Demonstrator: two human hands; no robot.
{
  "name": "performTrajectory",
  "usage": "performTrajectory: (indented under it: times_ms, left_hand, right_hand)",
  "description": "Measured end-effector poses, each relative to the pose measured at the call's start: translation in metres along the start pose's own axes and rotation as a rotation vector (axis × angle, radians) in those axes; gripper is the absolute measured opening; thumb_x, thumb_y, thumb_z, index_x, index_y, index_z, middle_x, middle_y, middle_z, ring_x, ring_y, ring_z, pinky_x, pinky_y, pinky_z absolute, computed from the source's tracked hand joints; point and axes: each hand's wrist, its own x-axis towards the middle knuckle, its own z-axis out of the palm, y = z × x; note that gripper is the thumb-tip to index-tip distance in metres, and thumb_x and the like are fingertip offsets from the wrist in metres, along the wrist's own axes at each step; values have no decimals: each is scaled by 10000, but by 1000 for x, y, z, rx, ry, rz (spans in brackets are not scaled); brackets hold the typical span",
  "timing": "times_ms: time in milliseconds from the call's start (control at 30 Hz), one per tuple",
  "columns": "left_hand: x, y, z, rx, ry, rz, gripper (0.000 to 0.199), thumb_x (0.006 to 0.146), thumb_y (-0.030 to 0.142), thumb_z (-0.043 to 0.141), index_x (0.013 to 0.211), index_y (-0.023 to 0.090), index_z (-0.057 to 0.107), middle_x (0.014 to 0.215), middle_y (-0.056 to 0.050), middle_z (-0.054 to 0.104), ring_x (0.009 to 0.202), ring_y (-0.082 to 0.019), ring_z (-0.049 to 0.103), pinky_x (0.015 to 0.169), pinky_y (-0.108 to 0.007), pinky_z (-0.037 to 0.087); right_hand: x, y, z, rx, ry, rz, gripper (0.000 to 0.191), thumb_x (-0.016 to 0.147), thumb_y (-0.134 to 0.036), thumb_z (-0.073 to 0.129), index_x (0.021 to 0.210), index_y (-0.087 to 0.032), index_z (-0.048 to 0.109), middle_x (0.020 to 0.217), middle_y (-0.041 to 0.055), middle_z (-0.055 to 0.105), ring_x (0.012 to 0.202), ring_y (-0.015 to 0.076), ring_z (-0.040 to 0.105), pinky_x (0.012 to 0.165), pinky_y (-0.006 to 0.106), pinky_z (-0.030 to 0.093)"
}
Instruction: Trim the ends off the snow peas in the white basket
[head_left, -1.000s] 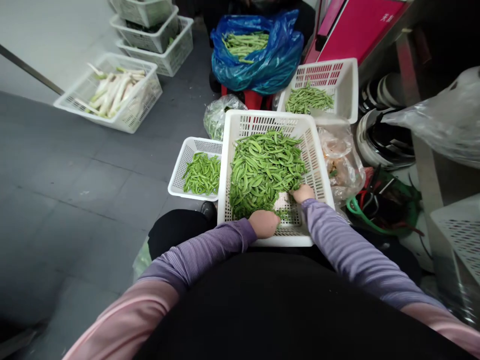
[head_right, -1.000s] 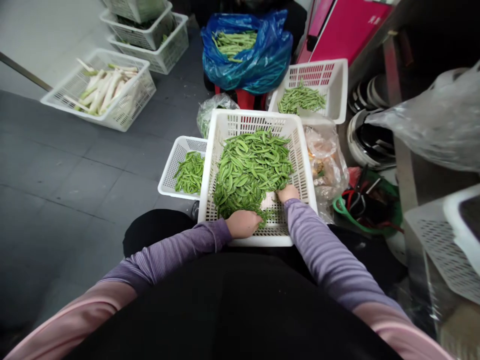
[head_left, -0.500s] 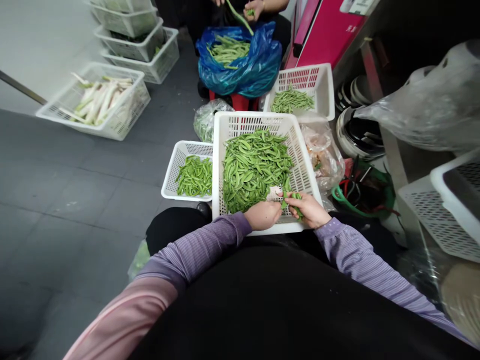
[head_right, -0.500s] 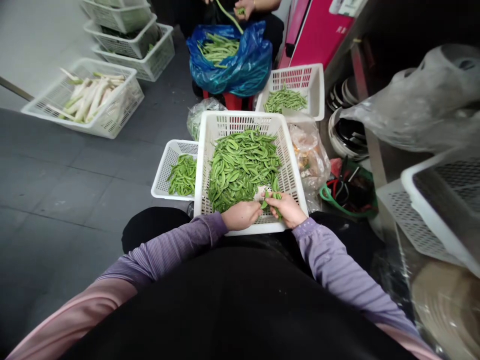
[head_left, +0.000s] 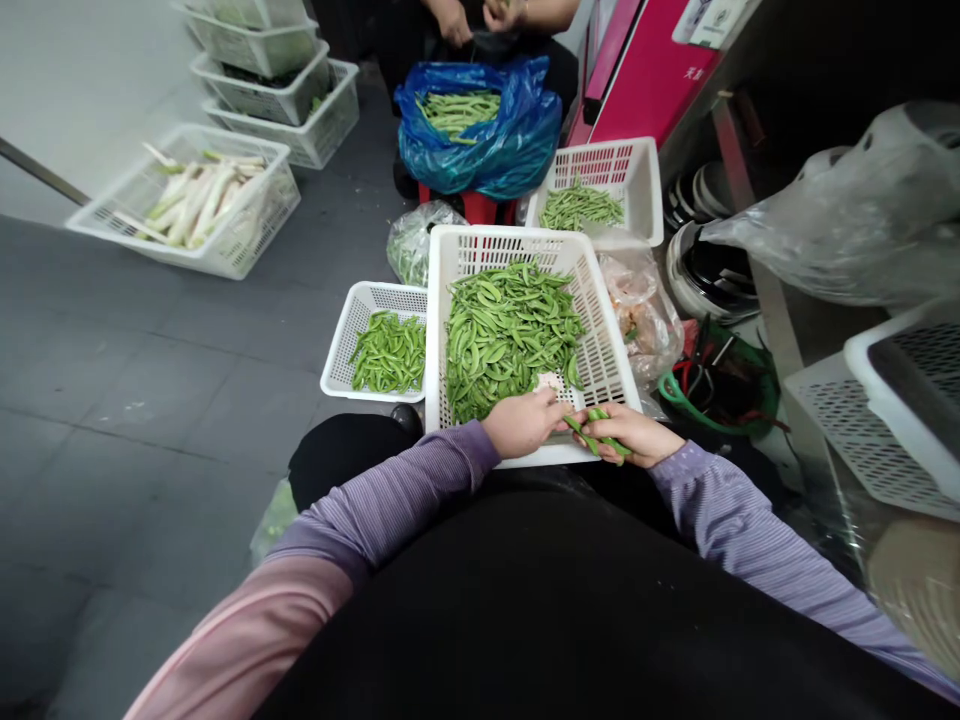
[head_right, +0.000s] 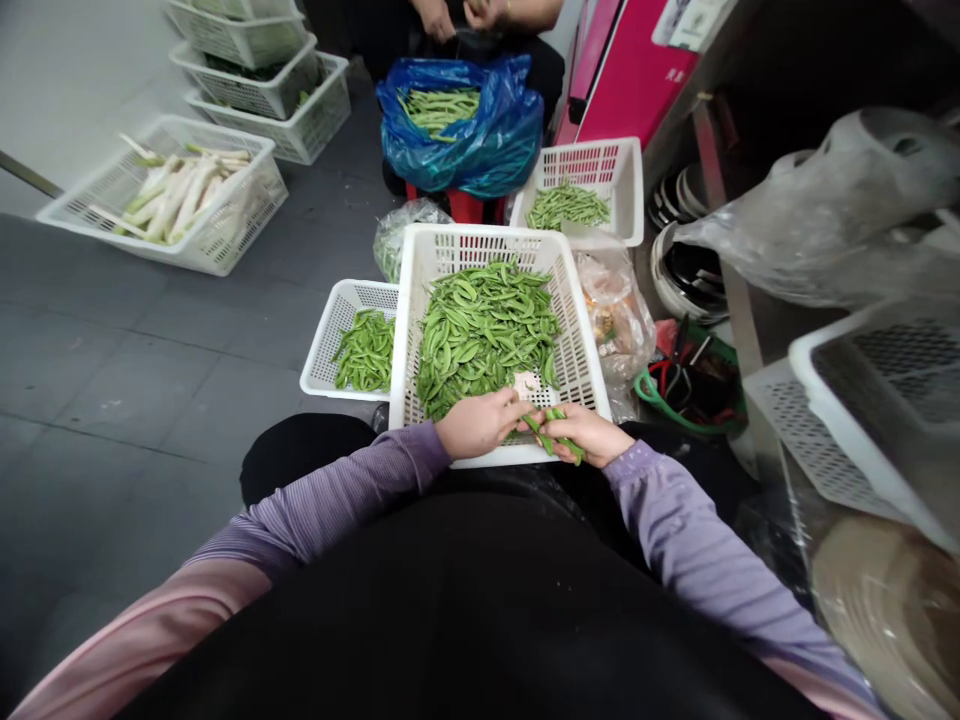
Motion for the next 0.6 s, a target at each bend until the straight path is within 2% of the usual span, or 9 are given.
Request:
performTrajectory:
  times_ms: [100,200,300,400,433,500,567,600]
  left_hand:
    - [-1,12,5,41,-98,104,314,885,271,291,961,134,563,936,-93,591,861,-183,578,712,-271,459]
    - [1,11,4,-4,-126,103,271,843,262,370,868,114,595,856,-98,623,783,-180,586,682,-266,457]
    - [5,6,-3,-221,-139,59,225,797,224,415,728,118,600,695,-46,618,648,-124,562,631,-221,447]
    - [9,2,-7,-548,-137,-44,296,822,184,303,783,107,586,565,4,554,494,-69,492,517,-174,423]
    - [10,0,-5,-616,-141,-97,329,829,174,260,828,102,581,552,8,543,463,-65,478,484,-169,414]
    - [12,-2,2,-601,-170,-200,336,824,176,260,853,103,587,578,-7,559,482,-76,505,486,-180,427]
    - [13,-4,14,-401,-223,-271,276,788,187,349,805,107,613,671,-55,602,609,-126,576,573,-229,466]
    - [12,-5,20,-285,-254,-281,245,762,179,392,799,108,624,743,-83,616,679,-158,597,618,-260,477]
  right_hand:
    - [7,0,1,-113,-15,41,204,596,-271,582,742,-130,596,510,-43,506,301,28,303,290,178,212]
    - [10,-7,4,-435,14,1,196,614,-336,624,642,-146,583,480,-45,491,350,41,341,337,180,248]
    - [8,-13,6,-675,34,-198,194,621,-339,651,628,-150,610,519,-26,530,464,63,416,437,182,320]
    - [14,-11,2,-553,-6,-275,278,692,-426,592,659,-150,608,518,-9,540,445,76,426,446,204,349]
    - [20,-9,-1,-464,34,-291,311,715,-458,563,679,-151,598,528,-1,548,431,80,432,439,212,360]
    - [39,-4,-10,-343,271,-297,328,780,-467,477,769,-156,579,610,27,587,460,96,483,457,224,402]
    - [65,-1,-22,-371,581,-198,306,856,-385,362,927,-151,545,778,76,624,572,117,556,525,236,449]
    - [78,-1,-29,-457,691,-98,304,874,-335,322,1002,-142,519,863,104,624,644,130,582,564,245,463]
